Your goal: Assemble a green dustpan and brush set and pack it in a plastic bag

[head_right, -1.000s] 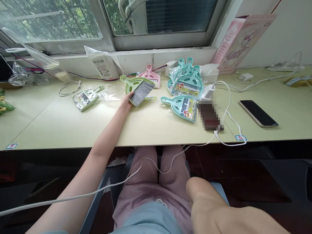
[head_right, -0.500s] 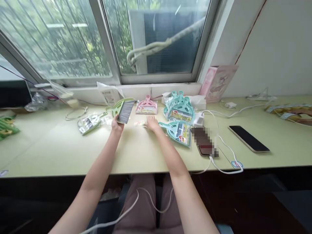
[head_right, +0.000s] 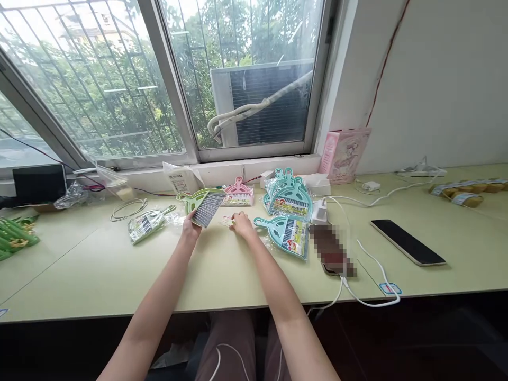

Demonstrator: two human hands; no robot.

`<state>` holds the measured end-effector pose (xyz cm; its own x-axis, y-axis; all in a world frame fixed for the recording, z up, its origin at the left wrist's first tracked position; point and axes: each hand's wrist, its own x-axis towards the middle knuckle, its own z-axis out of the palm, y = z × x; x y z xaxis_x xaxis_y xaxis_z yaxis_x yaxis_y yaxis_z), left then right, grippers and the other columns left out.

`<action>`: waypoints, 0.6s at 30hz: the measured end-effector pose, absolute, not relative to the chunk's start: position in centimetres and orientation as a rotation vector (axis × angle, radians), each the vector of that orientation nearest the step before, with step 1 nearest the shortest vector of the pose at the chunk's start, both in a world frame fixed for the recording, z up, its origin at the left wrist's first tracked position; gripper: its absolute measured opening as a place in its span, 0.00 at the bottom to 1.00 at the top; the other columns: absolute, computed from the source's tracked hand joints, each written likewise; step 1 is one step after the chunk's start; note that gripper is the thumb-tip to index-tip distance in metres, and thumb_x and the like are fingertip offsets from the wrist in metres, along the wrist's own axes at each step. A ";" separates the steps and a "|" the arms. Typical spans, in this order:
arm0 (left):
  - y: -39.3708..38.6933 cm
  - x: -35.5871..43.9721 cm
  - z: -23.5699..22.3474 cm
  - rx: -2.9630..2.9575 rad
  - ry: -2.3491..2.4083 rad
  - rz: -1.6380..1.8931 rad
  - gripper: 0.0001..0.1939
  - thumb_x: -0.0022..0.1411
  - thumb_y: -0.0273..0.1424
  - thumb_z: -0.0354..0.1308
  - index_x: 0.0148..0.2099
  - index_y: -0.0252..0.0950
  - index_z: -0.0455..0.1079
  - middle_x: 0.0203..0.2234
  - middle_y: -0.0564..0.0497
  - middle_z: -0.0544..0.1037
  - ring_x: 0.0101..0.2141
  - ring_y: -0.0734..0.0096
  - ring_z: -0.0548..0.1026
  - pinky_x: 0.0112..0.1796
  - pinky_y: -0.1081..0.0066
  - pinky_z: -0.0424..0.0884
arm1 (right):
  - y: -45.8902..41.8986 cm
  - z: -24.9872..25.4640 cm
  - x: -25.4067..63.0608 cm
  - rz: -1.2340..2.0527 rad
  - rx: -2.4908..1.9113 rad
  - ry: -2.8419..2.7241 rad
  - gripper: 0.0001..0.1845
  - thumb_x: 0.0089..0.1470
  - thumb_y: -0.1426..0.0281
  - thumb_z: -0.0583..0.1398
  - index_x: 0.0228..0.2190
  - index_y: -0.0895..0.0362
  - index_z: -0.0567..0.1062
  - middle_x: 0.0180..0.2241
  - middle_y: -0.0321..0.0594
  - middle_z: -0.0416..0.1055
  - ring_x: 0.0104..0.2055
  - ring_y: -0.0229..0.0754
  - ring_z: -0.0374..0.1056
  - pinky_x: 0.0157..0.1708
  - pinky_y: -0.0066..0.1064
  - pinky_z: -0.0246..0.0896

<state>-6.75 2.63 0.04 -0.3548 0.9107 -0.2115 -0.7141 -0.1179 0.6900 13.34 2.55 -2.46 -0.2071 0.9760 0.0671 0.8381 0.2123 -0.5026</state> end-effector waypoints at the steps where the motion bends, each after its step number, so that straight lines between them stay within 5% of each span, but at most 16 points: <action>1: 2.7 -6.8 0.0 0.321 0.859 1.745 0.10 0.66 0.24 0.54 0.44 0.40 0.74 0.30 0.53 0.80 0.29 0.76 0.79 0.37 0.77 0.77 | 2.4 -2.7 13.3 0.496 -1.679 -2.107 0.21 0.57 0.65 0.65 0.52 0.55 0.74 0.54 0.49 0.66 0.56 0.48 0.64 0.52 0.34 0.58; 6: 3.0 -6.9 -0.7 0.323 0.808 1.740 0.10 0.67 0.24 0.52 0.43 0.38 0.75 0.30 0.52 0.81 0.30 0.75 0.80 0.35 0.78 0.77 | 1.0 -3.6 13.4 0.352 -1.627 -2.058 0.13 0.62 0.65 0.61 0.46 0.52 0.79 0.54 0.45 0.68 0.61 0.51 0.58 0.57 0.40 0.54; 10: 3.1 -6.8 -1.0 0.322 0.816 1.745 0.14 0.68 0.24 0.52 0.50 0.39 0.75 0.33 0.50 0.82 0.33 0.73 0.81 0.37 0.77 0.78 | 0.3 -3.3 13.5 0.549 -1.490 -2.137 0.09 0.57 0.69 0.65 0.42 0.53 0.80 0.54 0.43 0.68 0.59 0.46 0.61 0.59 0.36 0.53; 15: 3.4 -6.7 -1.0 0.353 0.846 1.715 0.16 0.67 0.25 0.53 0.54 0.42 0.74 0.38 0.50 0.83 0.38 0.70 0.82 0.41 0.73 0.78 | 0.0 -2.3 13.6 0.672 -1.415 -2.210 0.27 0.46 0.73 0.71 0.50 0.56 0.76 0.50 0.46 0.70 0.52 0.42 0.67 0.52 0.28 0.59; 18: 3.3 -6.7 -1.1 0.362 0.846 1.711 0.15 0.68 0.25 0.53 0.53 0.41 0.74 0.38 0.49 0.83 0.38 0.70 0.82 0.41 0.74 0.78 | 0.0 -1.8 14.0 0.705 -1.458 -2.221 0.27 0.46 0.73 0.72 0.49 0.56 0.77 0.47 0.43 0.74 0.46 0.40 0.71 0.47 0.26 0.61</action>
<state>-6.67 3.33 -1.11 -0.3160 0.9312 -0.1818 -0.7100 -0.1050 0.6963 14.00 0.03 -1.81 -0.3829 0.9226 0.0476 0.7261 0.3324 -0.6019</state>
